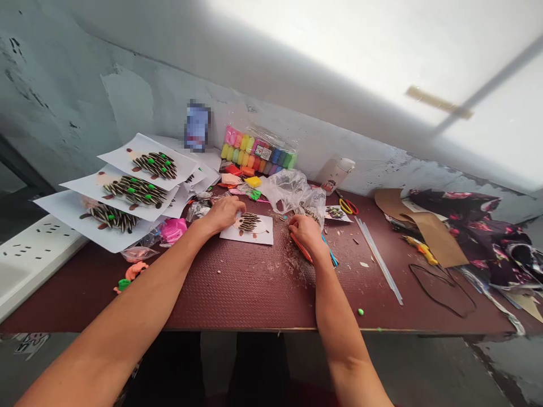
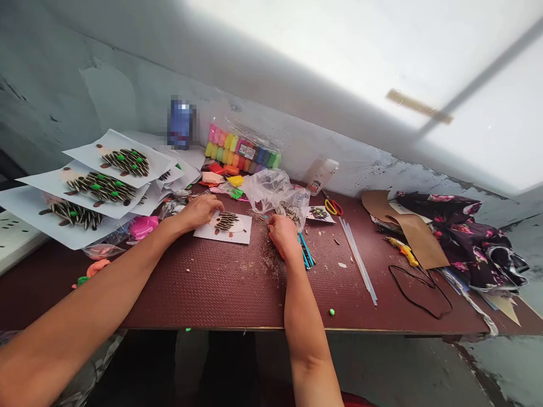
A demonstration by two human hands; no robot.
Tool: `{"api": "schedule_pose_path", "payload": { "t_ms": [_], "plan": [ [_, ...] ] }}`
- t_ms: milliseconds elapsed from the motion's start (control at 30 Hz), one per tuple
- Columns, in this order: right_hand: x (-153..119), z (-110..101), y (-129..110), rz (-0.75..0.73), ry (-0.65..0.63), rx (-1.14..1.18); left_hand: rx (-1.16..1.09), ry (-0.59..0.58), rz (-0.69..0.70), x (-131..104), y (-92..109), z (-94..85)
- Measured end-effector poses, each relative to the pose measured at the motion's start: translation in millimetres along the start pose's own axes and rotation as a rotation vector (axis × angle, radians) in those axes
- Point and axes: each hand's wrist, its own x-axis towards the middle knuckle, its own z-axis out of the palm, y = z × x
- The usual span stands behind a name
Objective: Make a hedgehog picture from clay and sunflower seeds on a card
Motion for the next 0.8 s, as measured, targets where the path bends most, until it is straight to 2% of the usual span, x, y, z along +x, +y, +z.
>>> {"api": "schedule_pose_path", "payload": {
  "t_ms": [100, 300, 567, 700, 800],
  "plan": [
    [-1, 0, -2, -0.001, 0.012, -0.002, 0.006, -0.007, -0.008, 0, 0, -0.1],
    [-4, -8, -2, -0.002, -0.059, -0.003, -0.008, -0.004, 0.009, 0, -1, -0.1],
    [-3, -9, 7, 0.023, -0.063, 0.012, -0.017, -0.014, 0.017, -1, -2, -2.1],
    [-2, -8, 8, -0.029, 0.073, 0.114, -0.007, -0.051, -0.002, -1, 3, -9.1],
    [0, -2, 2, -0.131, 0.146, 0.334, 0.000, -0.083, -0.026, -3, 8, -16.6]
  ]
}}
